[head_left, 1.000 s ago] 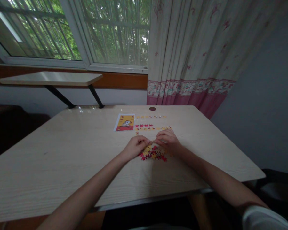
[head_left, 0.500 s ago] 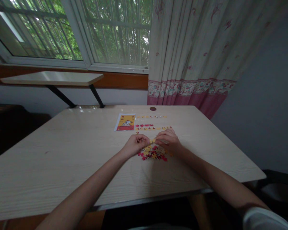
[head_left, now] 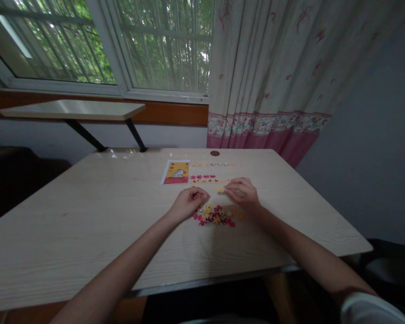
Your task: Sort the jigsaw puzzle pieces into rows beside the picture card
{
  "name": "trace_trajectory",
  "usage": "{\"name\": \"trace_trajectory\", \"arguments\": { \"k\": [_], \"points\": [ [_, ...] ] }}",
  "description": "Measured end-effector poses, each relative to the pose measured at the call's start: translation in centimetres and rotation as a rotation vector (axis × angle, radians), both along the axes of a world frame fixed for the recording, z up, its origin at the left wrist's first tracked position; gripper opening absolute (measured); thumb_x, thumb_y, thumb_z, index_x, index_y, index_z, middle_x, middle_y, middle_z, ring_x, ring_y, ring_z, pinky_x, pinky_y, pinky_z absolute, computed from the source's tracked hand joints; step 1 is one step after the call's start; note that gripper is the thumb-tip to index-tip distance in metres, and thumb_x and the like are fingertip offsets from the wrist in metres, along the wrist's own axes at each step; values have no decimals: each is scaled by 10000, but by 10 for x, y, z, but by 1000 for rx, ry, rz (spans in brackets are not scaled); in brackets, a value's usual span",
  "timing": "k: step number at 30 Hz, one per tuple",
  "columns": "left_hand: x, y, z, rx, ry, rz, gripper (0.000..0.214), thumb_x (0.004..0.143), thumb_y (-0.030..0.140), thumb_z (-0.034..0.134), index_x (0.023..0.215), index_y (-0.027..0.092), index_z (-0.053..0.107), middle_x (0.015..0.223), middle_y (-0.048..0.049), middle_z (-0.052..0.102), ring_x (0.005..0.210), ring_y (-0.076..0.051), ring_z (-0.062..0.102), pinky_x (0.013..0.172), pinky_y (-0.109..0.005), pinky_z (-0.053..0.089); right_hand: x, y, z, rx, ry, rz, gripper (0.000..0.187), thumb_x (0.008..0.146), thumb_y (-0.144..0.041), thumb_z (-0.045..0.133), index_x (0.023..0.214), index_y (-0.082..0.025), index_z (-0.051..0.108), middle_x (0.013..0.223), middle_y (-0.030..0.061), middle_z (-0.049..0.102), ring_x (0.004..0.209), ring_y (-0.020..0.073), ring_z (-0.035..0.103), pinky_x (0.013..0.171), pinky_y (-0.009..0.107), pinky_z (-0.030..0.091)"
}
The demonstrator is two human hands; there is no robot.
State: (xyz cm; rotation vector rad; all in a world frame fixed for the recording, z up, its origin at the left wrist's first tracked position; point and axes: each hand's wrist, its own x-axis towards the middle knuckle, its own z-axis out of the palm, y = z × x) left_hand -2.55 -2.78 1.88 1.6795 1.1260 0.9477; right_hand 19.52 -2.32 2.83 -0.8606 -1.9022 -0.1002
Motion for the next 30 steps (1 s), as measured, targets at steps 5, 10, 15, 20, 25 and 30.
{"name": "trace_trajectory", "arguments": {
  "k": [5,10,15,20,25,30],
  "points": [
    [-5,0,3,114,172,11,247,731,313,536,806,126,679,730,-60,657,615,-129,507,562,-230,368,2,2,-4,-84,119,-14,104,798,-291,612,779,-228,693,782,31,642,750,153,592,727,314,453],
    [-5,-1,4,193,298,7,230,740,266,509,810,143,691,714,-50,657,609,-133,505,570,-235,361,11,15,0,-146,143,-5,118,793,-310,614,772,-225,692,764,33,654,744,158,585,719,319,457],
    [-7,-1,4,238,310,1,205,741,236,507,784,155,690,736,-56,660,640,-147,530,594,-243,369,50,69,6,-306,132,-110,186,760,-347,623,781,-179,700,763,59,677,729,174,570,699,331,456],
    [-8,0,4,278,357,1,215,762,243,495,791,155,689,742,-64,655,672,-162,541,617,-259,380,92,133,-11,-653,124,-287,299,754,-368,594,840,-100,693,737,88,682,632,152,583,600,280,460],
    [-8,-1,5,285,376,-1,215,770,243,491,789,154,686,754,-66,650,691,-167,543,634,-269,384,108,159,-28,-735,27,-347,186,706,-278,640,790,-125,704,755,78,699,671,155,607,644,261,458],
    [-9,-1,5,273,380,-10,204,772,229,493,803,158,683,756,-60,648,700,-164,536,648,-272,382,103,167,-31,-743,-79,-448,158,725,-241,610,819,-166,712,829,70,704,745,167,617,700,268,446]
  ]
}}
